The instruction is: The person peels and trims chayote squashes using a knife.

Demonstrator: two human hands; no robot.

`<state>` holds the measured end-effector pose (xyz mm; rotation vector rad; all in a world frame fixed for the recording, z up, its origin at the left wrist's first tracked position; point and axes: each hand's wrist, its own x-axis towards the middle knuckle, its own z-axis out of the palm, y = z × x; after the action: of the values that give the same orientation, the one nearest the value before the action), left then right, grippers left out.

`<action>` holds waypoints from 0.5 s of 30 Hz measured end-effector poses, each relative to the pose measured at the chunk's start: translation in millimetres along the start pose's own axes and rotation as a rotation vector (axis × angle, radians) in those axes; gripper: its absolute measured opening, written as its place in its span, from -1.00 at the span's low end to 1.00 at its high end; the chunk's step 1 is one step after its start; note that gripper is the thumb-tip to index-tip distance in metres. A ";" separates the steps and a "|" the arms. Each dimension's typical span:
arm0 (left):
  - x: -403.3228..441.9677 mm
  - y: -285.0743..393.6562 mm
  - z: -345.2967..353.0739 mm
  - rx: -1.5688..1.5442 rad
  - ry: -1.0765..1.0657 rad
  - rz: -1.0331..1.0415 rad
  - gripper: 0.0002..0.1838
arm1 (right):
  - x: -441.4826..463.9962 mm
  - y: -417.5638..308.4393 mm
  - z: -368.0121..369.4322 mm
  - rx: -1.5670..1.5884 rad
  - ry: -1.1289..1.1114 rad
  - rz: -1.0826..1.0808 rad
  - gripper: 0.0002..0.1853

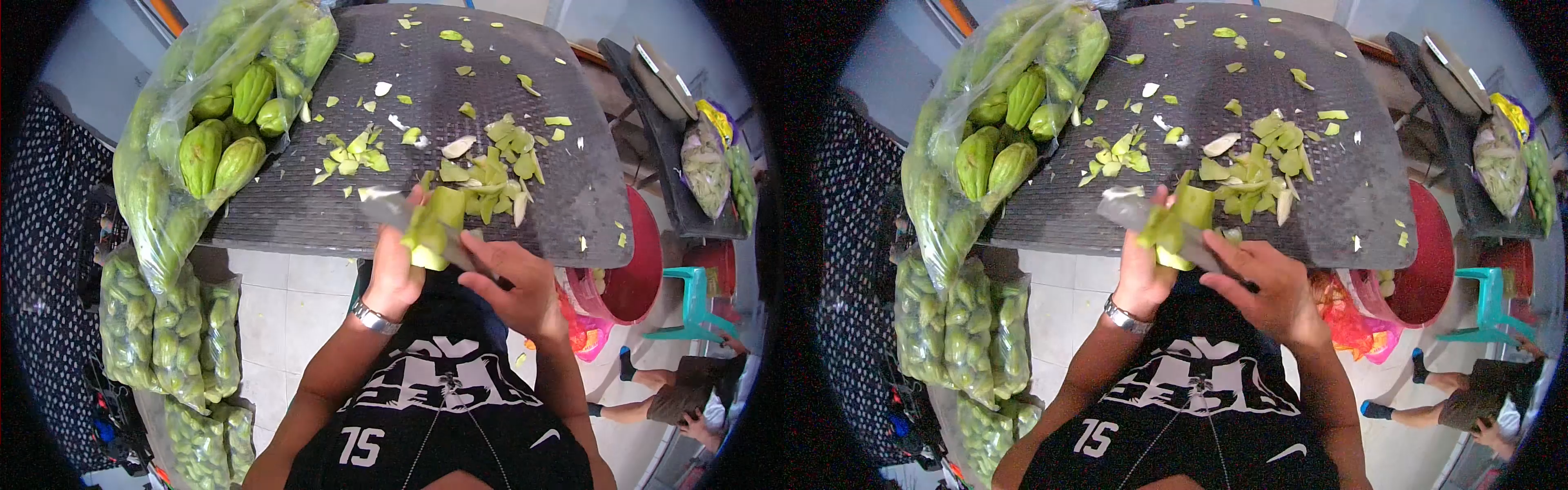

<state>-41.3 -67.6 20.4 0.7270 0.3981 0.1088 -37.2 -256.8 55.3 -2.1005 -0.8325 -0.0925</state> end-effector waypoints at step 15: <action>6.1 -19.6 -23.2 -0.151 -0.121 -0.020 -0.46 | -1.1 3.2 -2.8 -0.197 -0.053 -0.147 -0.37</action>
<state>-45.5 -66.3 -10.2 0.5769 0.2783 0.0750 -35.5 -260.8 54.4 -2.2299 -1.0459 -0.2055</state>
